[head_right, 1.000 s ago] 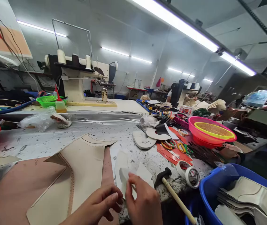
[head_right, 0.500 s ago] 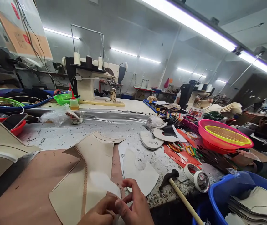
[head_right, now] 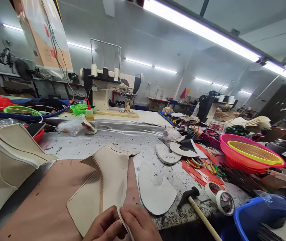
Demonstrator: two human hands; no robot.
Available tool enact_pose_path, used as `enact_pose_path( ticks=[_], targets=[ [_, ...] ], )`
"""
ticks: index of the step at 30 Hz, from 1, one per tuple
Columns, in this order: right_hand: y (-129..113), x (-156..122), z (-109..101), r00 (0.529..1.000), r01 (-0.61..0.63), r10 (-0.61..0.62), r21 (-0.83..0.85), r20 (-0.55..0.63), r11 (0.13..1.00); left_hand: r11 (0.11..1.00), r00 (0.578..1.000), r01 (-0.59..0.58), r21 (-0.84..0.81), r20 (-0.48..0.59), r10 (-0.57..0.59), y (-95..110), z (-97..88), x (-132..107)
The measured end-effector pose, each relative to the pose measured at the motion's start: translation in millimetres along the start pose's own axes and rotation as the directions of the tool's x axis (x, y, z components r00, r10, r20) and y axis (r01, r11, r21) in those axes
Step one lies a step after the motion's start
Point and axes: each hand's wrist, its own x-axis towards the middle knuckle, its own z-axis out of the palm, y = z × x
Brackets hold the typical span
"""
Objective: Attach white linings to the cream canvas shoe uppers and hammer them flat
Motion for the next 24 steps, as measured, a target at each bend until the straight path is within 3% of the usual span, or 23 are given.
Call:
enact_pose_path(
  ticks=[4, 7, 11, 18, 20, 24],
  targets=[
    [-35, 12, -16, 0.994, -0.105, 0.089, 0.325, 0.064, 0.94, 1.0, 1.0, 0.007, -0.003, -0.003, -0.007, 5, 0.4, -8],
    [-51, 18, -22, 0.967, -0.248, 0.245, 0.455, 0.068, 0.855, 0.998, 1.0, 0.028, 0.056, -0.001, -0.028, 5, -1.4, -13],
    [-55, 21, -18, 0.923, -0.377, 0.346, 0.59, 0.171, 0.714, 0.999, 0.999, 0.041, 0.035, 0.007, -0.042, 5, -1.2, -18],
    [-55, 22, -11, 0.894, -0.429, 0.338, 0.778, 0.294, 0.46, 0.998, 0.999, 0.021, -0.054, 0.031, -0.02, 7, -1.1, -19],
    [-56, 23, -10, 0.891, -0.43, 0.348, 0.791, 0.292, 0.435, 0.999, 1.0, 0.019, -0.051, 0.024, -0.018, 7, -2.2, -20],
    [-57, 23, -8, 0.891, -0.422, 0.371, 0.778, 0.261, 0.466, 0.994, 0.999, 0.006, -0.109, 0.05, 0.0, 8, -2.5, -22]
  ],
)
